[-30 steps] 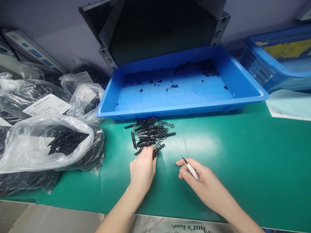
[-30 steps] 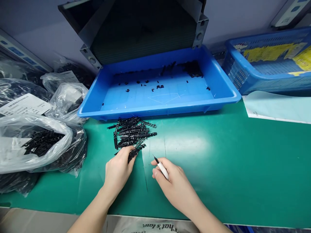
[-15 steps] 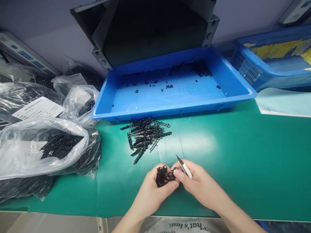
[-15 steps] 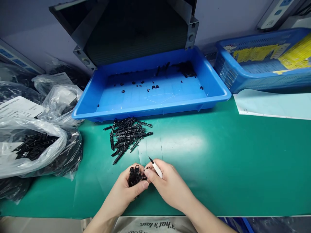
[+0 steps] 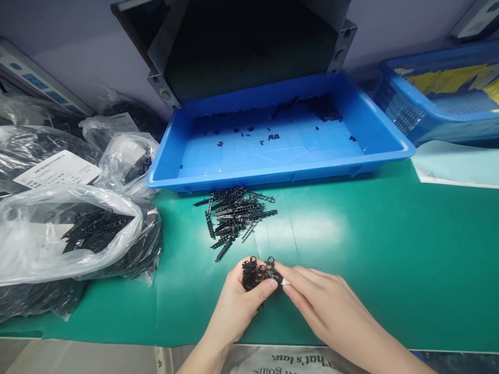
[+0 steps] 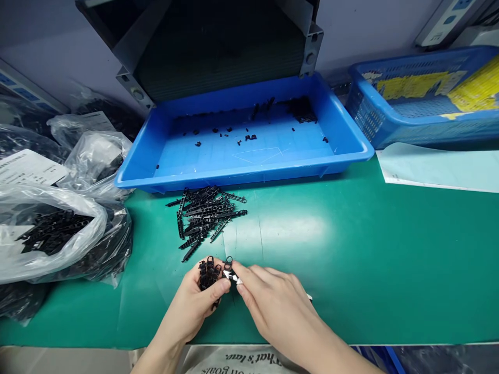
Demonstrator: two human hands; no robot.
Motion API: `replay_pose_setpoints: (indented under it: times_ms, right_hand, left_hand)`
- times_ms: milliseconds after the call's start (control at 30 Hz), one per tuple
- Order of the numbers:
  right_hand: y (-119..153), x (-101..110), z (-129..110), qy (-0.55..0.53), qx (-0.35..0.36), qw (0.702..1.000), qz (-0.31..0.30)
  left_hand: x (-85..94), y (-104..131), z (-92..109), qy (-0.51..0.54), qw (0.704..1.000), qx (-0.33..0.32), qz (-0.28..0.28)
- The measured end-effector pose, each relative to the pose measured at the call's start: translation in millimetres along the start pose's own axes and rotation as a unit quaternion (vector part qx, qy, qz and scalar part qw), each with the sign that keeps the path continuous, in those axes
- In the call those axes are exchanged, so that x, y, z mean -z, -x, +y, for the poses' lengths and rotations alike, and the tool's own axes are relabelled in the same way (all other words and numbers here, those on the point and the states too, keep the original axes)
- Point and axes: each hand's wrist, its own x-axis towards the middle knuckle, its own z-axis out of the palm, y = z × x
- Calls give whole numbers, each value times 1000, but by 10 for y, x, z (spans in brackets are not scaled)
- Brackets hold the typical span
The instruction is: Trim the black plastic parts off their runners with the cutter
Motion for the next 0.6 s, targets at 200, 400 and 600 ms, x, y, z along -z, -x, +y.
replay_pose_setpoints:
  times_ms: [200, 400, 600]
  right_hand:
    - [-25, 20, -13, 25, 14, 1000, -7]
    - [-18, 29, -25, 37, 28, 999, 15]
    - [-18, -69, -29, 52, 34, 995, 72]
  left_hand:
    - [2, 20, 9, -25, 1000, -4, 10]
    - [-11, 24, 25, -49, 999, -15, 14]
    - [-37, 38, 52, -80, 996, -25, 37]
